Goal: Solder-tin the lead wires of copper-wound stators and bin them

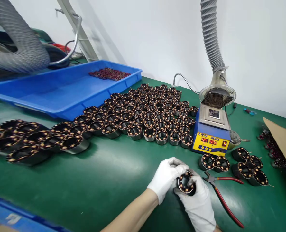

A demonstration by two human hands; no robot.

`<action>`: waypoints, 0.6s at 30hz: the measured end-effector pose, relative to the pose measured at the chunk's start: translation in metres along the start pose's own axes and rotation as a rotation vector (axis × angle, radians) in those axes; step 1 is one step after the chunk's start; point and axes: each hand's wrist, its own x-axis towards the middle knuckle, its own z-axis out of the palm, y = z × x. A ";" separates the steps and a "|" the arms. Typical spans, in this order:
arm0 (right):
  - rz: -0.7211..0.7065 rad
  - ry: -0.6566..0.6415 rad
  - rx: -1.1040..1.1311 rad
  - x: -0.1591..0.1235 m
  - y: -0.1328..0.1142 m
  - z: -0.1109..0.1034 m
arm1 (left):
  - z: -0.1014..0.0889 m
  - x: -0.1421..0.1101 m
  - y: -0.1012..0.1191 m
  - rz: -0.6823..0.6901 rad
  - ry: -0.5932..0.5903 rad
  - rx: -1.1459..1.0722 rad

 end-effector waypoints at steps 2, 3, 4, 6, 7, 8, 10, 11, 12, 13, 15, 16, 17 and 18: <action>-0.008 -0.004 -0.004 0.001 0.000 0.000 | 0.000 0.001 0.001 0.040 0.033 0.017; -0.011 -0.002 -0.012 0.001 0.000 0.000 | -0.002 0.002 0.002 0.070 0.055 0.029; -0.010 0.002 -0.019 0.000 0.001 0.000 | -0.005 0.003 0.005 0.107 0.083 0.041; 0.004 0.007 -0.018 -0.001 0.002 0.001 | -0.012 0.004 0.011 0.183 0.134 0.061; 0.015 0.007 -0.005 -0.002 0.003 0.001 | -0.017 0.005 0.014 0.203 0.130 0.080; 0.028 0.007 0.010 -0.003 0.004 0.001 | -0.021 0.005 0.017 0.198 0.092 0.108; 0.043 0.014 0.029 -0.004 0.005 0.002 | -0.027 0.004 0.021 0.141 -0.060 0.192; 0.045 0.016 0.028 -0.005 0.006 0.003 | -0.029 0.003 0.022 0.109 -0.143 0.236; 0.048 0.017 0.021 -0.005 0.007 0.003 | -0.030 0.002 0.022 0.089 -0.207 0.273; 0.054 0.015 0.008 -0.005 0.007 0.003 | -0.029 0.001 0.021 0.084 -0.248 0.296; 0.070 -0.001 -0.015 -0.005 0.008 0.003 | -0.026 -0.001 0.019 0.089 -0.275 0.296; 0.079 -0.013 -0.023 -0.005 0.008 0.003 | -0.023 -0.002 0.018 0.083 -0.280 0.280; 0.085 -0.026 -0.027 -0.005 0.008 0.003 | -0.020 -0.003 0.017 0.074 -0.279 0.259; 0.088 -0.041 -0.027 -0.005 0.008 0.002 | -0.018 -0.004 0.016 0.068 -0.268 0.239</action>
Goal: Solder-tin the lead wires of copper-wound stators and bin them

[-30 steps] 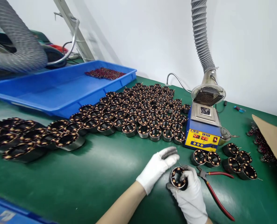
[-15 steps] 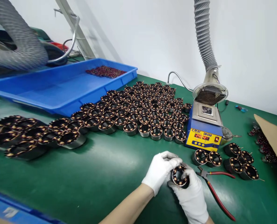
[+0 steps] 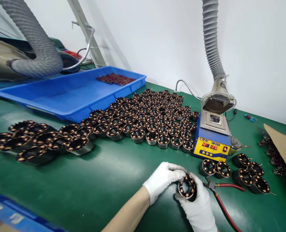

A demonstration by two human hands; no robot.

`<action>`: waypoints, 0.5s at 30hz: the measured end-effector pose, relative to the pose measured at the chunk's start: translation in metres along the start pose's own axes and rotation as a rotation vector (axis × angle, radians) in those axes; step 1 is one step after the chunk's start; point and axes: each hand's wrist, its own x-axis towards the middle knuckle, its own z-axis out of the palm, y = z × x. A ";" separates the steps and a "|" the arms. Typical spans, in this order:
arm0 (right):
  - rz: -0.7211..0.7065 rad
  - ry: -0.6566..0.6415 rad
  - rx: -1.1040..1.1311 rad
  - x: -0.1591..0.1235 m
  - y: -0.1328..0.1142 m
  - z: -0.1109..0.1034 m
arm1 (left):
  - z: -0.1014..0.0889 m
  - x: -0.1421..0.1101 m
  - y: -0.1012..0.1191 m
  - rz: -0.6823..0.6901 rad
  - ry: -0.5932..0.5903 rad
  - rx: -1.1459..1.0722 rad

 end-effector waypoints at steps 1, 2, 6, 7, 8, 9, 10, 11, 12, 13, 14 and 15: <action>0.000 -0.014 0.000 0.000 0.000 0.000 | 0.002 0.000 0.000 0.002 0.030 -0.012; -0.001 -0.023 -0.001 0.000 0.000 -0.001 | 0.003 0.000 0.000 0.017 0.082 -0.012; 0.002 -0.017 -0.022 -0.001 0.002 0.000 | -0.003 0.001 0.000 0.185 0.411 0.035; 0.012 -0.010 -0.023 -0.001 0.002 0.001 | -0.006 0.002 0.000 0.227 0.472 0.043; 0.025 -0.007 -0.021 -0.001 0.003 0.001 | -0.008 0.002 0.000 0.257 0.511 0.047; 0.037 -0.004 -0.021 -0.001 0.003 0.002 | -0.010 0.002 0.000 0.272 0.526 0.048; 0.047 -0.001 -0.026 -0.001 0.003 0.003 | -0.012 0.002 0.000 0.274 0.521 0.047; 0.052 0.004 -0.036 0.000 0.003 0.003 | -0.012 0.003 0.000 0.267 0.497 0.045; 0.050 0.008 -0.048 0.000 0.003 0.003 | -0.013 0.003 0.000 0.256 0.457 0.045; 0.047 0.009 -0.060 0.001 0.003 0.003 | -0.012 0.003 0.000 0.245 0.407 0.048; 0.045 0.009 -0.070 0.002 0.002 0.003 | -0.012 0.004 0.001 0.240 0.352 0.056; 0.048 0.006 -0.076 0.002 0.002 0.003 | -0.011 0.004 0.001 0.244 0.295 0.071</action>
